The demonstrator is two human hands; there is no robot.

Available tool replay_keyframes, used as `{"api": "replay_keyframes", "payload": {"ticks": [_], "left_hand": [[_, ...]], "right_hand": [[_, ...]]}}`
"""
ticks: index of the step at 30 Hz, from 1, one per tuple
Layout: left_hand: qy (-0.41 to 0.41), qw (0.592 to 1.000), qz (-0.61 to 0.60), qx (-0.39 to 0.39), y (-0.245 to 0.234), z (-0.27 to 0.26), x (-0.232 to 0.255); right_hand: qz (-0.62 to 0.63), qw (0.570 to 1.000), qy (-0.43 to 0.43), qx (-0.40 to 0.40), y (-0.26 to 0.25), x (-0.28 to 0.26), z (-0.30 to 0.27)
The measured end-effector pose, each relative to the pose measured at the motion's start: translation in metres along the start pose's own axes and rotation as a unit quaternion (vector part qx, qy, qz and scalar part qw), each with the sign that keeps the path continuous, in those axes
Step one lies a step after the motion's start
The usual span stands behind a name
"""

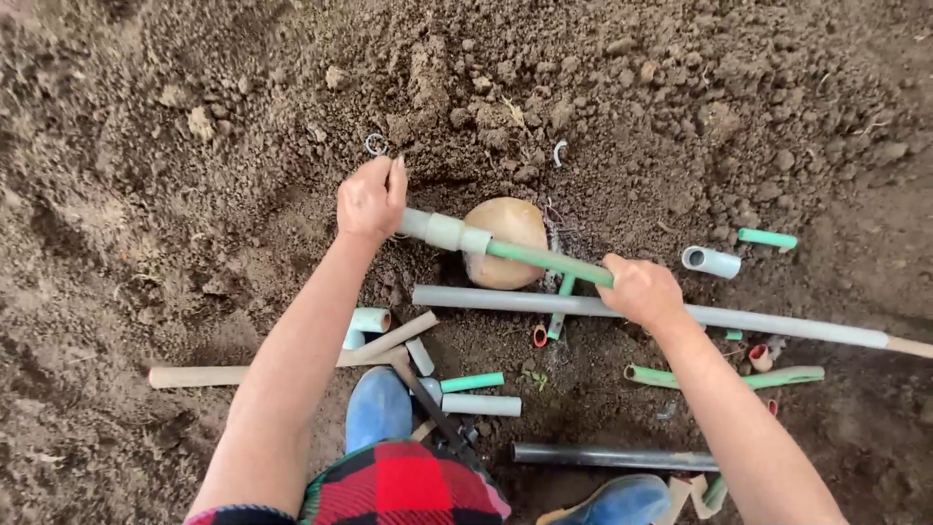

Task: The person assembles a pipe structure on the ground using various PVC pipes and fittings. They connect green and white pipes with elbows and couplings, using a rock as a makeshift anvil to tap pieces together.

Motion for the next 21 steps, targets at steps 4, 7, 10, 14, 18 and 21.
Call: {"api": "replay_keyframes", "payload": {"ticks": [4,7,10,14,18,21], "left_hand": [[-0.009,1.000,-0.025,-0.007,0.008,0.012,-0.007],[0.021,1.000,-0.015,-0.003,0.012,0.015,-0.003],[0.023,1.000,-0.016,-0.013,0.003,0.034,0.005],[0.019,1.000,-0.002,-0.023,-0.021,0.031,0.024],[0.020,0.999,0.011,0.029,-0.034,0.016,0.019],[0.003,0.999,0.037,0.009,-0.043,-0.003,0.021]], "right_hand": [[0.024,0.999,0.009,-0.039,0.014,0.001,0.007],[0.016,1.000,0.004,-0.011,0.014,-0.005,0.004],[0.045,0.999,0.005,0.023,0.007,-0.010,0.003],[0.063,0.998,0.025,-0.009,0.012,-0.015,-0.018],[0.041,0.995,0.068,0.053,0.007,-0.014,-0.022],[-0.007,0.995,0.071,0.076,-0.009,-0.020,-0.019]]}}
Point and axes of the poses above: each hand's wrist, its own z-axis towards the middle knuckle, its own y-axis out of the palm, x = y × z, the point moved 6 cm from there along z, towards the middle knuckle, and after that the axes turned 1 degree about -x, right-handed, at the moved point
